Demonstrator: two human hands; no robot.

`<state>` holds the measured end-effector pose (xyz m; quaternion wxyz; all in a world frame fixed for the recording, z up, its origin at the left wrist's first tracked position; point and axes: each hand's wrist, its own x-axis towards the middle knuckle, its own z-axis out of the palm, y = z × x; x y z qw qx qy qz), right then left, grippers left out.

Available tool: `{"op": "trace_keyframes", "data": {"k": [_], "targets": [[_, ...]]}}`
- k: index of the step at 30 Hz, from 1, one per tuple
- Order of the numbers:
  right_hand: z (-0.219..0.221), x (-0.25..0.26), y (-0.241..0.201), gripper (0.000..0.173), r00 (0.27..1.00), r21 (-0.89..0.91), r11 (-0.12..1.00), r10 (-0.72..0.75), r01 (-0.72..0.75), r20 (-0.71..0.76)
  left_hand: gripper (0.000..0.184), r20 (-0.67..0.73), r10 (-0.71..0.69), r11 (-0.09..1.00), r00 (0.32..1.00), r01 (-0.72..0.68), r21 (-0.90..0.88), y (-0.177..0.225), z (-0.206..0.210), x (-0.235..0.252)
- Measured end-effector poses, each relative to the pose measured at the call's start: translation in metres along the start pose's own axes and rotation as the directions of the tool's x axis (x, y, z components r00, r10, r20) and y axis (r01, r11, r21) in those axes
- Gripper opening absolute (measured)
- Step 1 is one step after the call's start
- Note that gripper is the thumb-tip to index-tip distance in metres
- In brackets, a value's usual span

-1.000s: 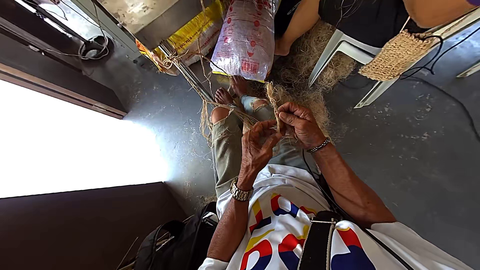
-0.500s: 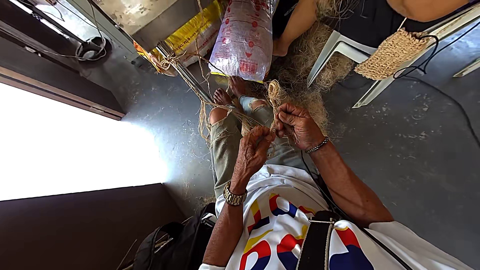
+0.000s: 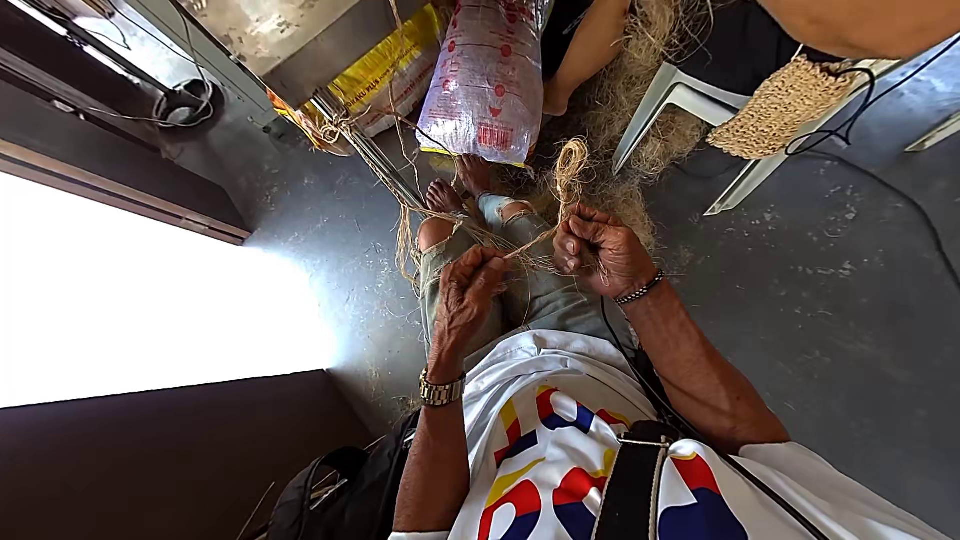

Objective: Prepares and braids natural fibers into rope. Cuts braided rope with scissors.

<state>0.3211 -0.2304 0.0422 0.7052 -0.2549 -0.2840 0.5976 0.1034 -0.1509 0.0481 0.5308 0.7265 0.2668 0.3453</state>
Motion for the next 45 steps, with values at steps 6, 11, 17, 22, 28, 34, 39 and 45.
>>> {"op": "trace_keyframes", "data": {"k": [6, 11, 17, 22, 28, 34, 39, 45], "targets": [[0.003, 0.001, 0.001, 0.027, 0.999, -0.108, 0.994, -0.028, 0.024, -0.031, 0.011, 0.093, -0.035, 0.974, 0.995, 0.014, 0.225, -0.007, -0.027, -0.003], [0.002, 0.005, 0.009, 0.018, 0.997, -0.476, 0.878, -0.067, 0.044, -0.030, 0.036, 0.105, -0.099, 0.938, 0.990, 0.057, 0.342, -0.009, -0.027, -0.004], [0.014, 0.003, 0.019, 0.016, 0.998, -0.666, 0.745, 0.003, 0.039, 0.062, 0.006, -0.181, 0.047, 0.997, 0.982, -0.036, 0.067, 0.005, 0.020, 0.003], [0.013, 0.002, 0.021, 0.015, 0.994, -0.700, 0.709, -0.012, 0.082, 0.104, 0.008, -0.226, 0.004, 0.999, 0.974, 0.005, 0.038, 0.003, 0.032, 0.000], [0.016, -0.001, 0.018, 0.017, 0.993, -0.641, 0.765, 0.031, 0.052, 0.117, 0.014, -0.138, -0.116, 0.992, 0.984, 0.121, 0.032, 0.011, 0.022, -0.004], [0.016, 0.001, 0.021, 0.018, 0.991, -0.677, 0.734, 0.050, 0.051, 0.128, 0.011, -0.226, -0.102, 0.979, 0.969, 0.138, 0.148, 0.008, 0.026, 0.001], [0.012, 0.001, 0.018, 0.015, 0.994, -0.703, 0.711, 0.091, -0.021, 0.062, 0.013, -0.264, -0.152, 0.987, 0.953, 0.159, 0.008, -0.008, 0.034, 0.006], [0.002, -0.001, 0.002, 0.017, 0.996, -0.710, 0.700, -0.027, 0.078, 0.083, 0.014, -0.193, -0.362, 0.799, 0.912, 0.197, -0.568, -0.007, 0.034, 0.007]]}}
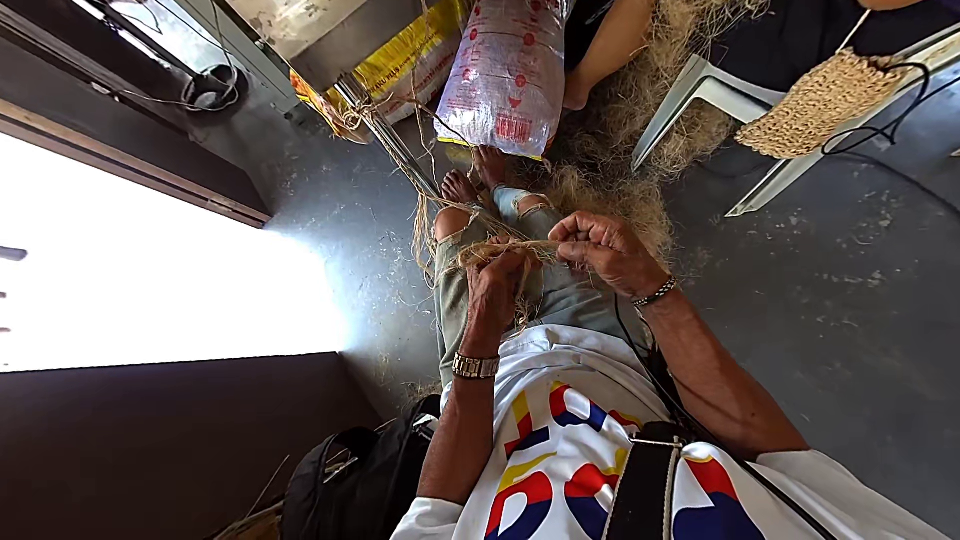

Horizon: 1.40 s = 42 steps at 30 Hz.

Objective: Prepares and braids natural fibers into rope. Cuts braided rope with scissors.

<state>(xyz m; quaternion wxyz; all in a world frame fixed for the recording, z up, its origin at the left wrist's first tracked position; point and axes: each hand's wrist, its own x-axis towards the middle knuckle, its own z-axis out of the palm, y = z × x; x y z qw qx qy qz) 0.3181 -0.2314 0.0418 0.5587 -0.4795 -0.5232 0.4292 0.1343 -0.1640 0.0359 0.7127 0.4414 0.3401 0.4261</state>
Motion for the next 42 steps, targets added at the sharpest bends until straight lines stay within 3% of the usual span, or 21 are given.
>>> {"op": "trace_keyframes", "data": {"k": [6, 18, 25, 30, 33, 36, 42], "targets": [[-0.004, 0.000, -0.002, 0.014, 0.982, 0.015, 0.987, -0.155, 0.157, -0.105, 0.013, 0.026, -0.056, 0.988, 0.998, 0.059, -0.140, 0.003, 0.006, -0.004], [-0.017, 0.001, -0.007, 0.020, 0.940, 0.002, 0.956, -0.288, 0.293, -0.181, 0.013, 0.126, 0.156, 0.986, 0.980, -0.146, -0.085, 0.000, 0.004, -0.003], [-0.018, 0.001, -0.012, 0.021, 0.919, -0.028, 0.940, -0.340, 0.341, -0.199, 0.013, 0.135, 0.197, 0.980, 0.971, -0.191, -0.050, -0.001, 0.004, -0.002], [-0.023, -0.002, -0.016, 0.030, 0.930, -0.058, 0.936, -0.351, 0.346, -0.112, 0.013, 0.131, 0.184, 0.981, 0.974, -0.174, -0.081, 0.001, 0.004, -0.001], [-0.024, 0.001, -0.016, 0.045, 0.950, -0.089, 0.950, -0.305, 0.299, -0.066, 0.018, 0.052, 0.149, 0.974, 0.988, -0.137, -0.181, 0.005, 0.003, 0.003], [-0.022, 0.006, -0.013, 0.057, 0.973, -0.160, 0.965, -0.221, 0.207, -0.071, 0.020, -0.037, 0.184, 0.953, 0.982, -0.187, -0.239, 0.016, -0.009, 0.018], [-0.013, 0.021, 0.007, 0.049, 0.973, -0.400, 0.903, -0.212, 0.158, -0.093, 0.012, -0.167, 0.297, 0.907, 0.940, -0.332, -0.258, 0.043, -0.033, 0.044]]}}
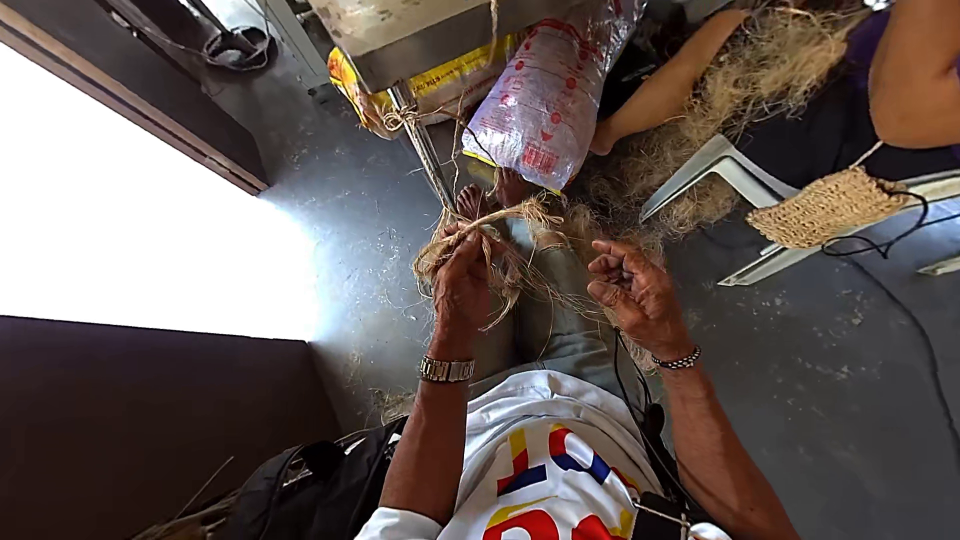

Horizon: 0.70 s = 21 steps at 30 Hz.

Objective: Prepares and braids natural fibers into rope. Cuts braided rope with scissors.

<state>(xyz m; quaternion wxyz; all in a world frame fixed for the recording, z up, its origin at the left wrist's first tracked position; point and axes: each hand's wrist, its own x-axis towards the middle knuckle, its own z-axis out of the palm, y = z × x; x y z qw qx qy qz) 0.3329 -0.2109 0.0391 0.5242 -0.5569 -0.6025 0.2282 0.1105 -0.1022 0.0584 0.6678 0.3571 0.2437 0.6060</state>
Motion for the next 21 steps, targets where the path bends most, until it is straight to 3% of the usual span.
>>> {"op": "trace_keyframes", "data": {"k": [4, 8, 13, 17, 19, 21], "targets": [[0.006, 0.019, 0.007, 0.040, 0.999, -0.148, 0.989, -0.017, 0.024, 0.044, 0.012, -0.073, 0.011, 0.999, 0.997, -0.008, 0.039, -0.005, -0.012, 0.013], [0.006, 0.073, -0.002, 0.032, 0.982, -0.276, 0.943, -0.173, 0.186, 0.071, 0.016, -0.173, -0.018, 0.994, 0.985, 0.037, 0.104, -0.030, -0.035, 0.025], [-0.002, 0.177, -0.038, 0.028, 0.941, -0.437, 0.834, -0.319, 0.336, 0.116, 0.010, -0.225, -0.109, 0.993, 0.968, 0.118, 0.024, -0.045, -0.047, 0.027], [0.006, 0.281, -0.061, 0.027, 0.845, -0.549, 0.661, -0.502, 0.512, 0.184, 0.009, -0.202, -0.153, 0.988, 0.967, 0.146, -0.050, -0.051, -0.050, 0.029], [0.017, 0.332, -0.069, 0.029, 0.828, -0.593, 0.597, -0.503, 0.540, 0.246, 0.009, -0.183, -0.156, 0.987, 0.971, 0.144, -0.078, -0.054, -0.052, 0.029], [0.034, 0.374, -0.076, 0.034, 0.875, -0.663, 0.577, -0.384, 0.477, 0.295, 0.009, -0.184, -0.163, 0.986, 0.969, 0.151, -0.076, -0.057, -0.052, 0.026]]}}
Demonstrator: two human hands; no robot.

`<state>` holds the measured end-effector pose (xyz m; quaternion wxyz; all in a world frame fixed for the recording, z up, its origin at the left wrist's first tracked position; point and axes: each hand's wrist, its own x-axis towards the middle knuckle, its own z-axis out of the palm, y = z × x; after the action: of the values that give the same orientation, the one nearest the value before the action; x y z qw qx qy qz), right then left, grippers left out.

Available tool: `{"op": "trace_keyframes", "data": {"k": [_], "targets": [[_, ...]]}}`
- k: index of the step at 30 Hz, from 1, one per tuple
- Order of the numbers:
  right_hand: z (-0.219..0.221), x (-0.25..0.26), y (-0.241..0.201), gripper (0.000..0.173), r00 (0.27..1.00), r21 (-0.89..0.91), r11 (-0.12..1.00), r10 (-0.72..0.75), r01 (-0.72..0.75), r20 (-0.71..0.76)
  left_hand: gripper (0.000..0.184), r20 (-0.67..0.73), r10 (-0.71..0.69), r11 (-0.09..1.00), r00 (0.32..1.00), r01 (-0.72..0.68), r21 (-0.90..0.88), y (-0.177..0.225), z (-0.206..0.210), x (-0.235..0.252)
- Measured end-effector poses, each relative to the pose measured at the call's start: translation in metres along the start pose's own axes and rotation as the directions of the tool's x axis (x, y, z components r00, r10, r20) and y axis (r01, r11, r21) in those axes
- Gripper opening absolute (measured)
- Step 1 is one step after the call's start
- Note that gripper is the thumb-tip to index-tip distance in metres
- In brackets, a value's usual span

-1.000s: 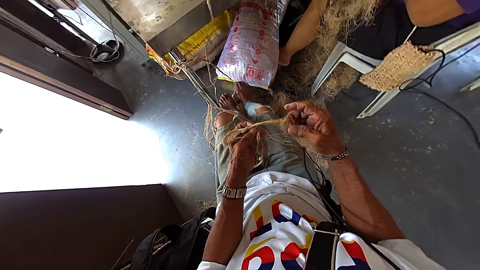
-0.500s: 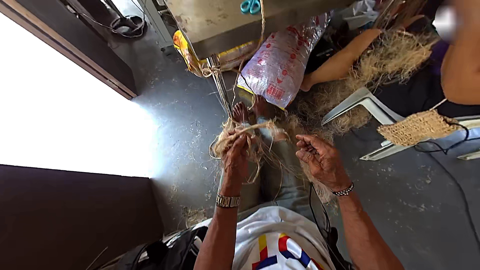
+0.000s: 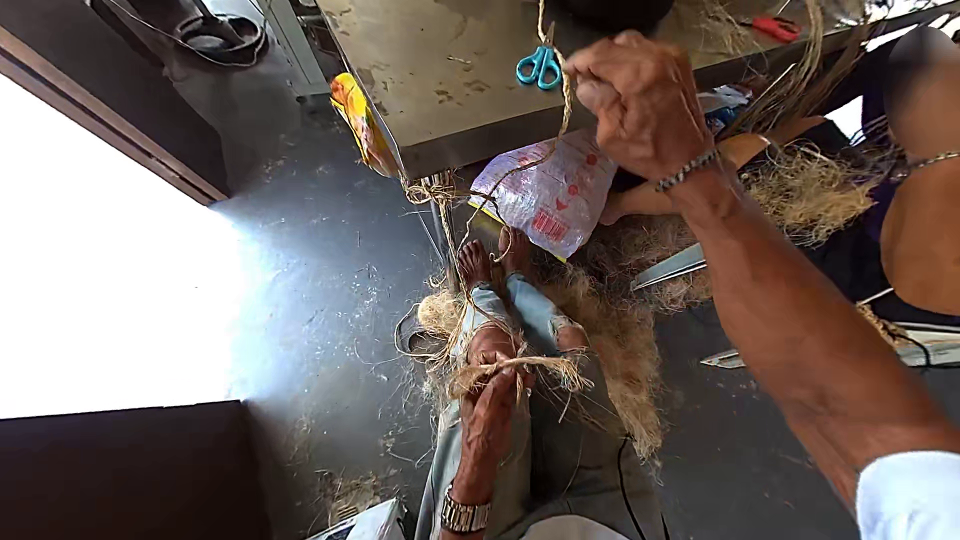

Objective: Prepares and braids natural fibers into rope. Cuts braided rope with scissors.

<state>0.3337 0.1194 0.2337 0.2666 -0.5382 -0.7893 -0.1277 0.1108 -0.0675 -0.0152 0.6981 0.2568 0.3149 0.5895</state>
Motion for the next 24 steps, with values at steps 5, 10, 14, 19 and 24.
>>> {"op": "trace_keyframes", "data": {"k": [5, 10, 14, 19, 24], "targets": [[0.036, 0.066, 0.002, 0.037, 0.903, -0.273, 0.939, 0.291, -0.208, 0.315, 0.009, 0.050, -0.030, 1.000, 0.998, 0.029, 0.012, 0.001, -0.007, -0.001], [0.051, 0.065, -0.010, 0.039, 0.899, -0.331, 0.925, 0.297, -0.188, 0.321, 0.008, 0.075, -0.025, 0.999, 0.997, 0.029, -0.046, 0.003, -0.011, 0.002], [0.058, 0.045, -0.013, 0.033, 0.955, -0.314, 0.943, 0.191, -0.114, 0.226, 0.008, 0.086, -0.019, 0.999, 0.996, 0.023, -0.044, 0.002, -0.011, 0.003], [0.055, 0.040, 0.003, 0.032, 0.973, -0.254, 0.964, 0.128, -0.077, 0.193, 0.009, 0.127, -0.016, 0.998, 0.992, 0.023, -0.053, 0.003, -0.011, 0.004], [0.047, 0.046, 0.019, 0.030, 0.958, -0.198, 0.973, 0.162, -0.116, 0.237, 0.008, 0.146, -0.007, 0.998, 0.989, 0.016, -0.065, 0.001, -0.012, 0.004]]}}
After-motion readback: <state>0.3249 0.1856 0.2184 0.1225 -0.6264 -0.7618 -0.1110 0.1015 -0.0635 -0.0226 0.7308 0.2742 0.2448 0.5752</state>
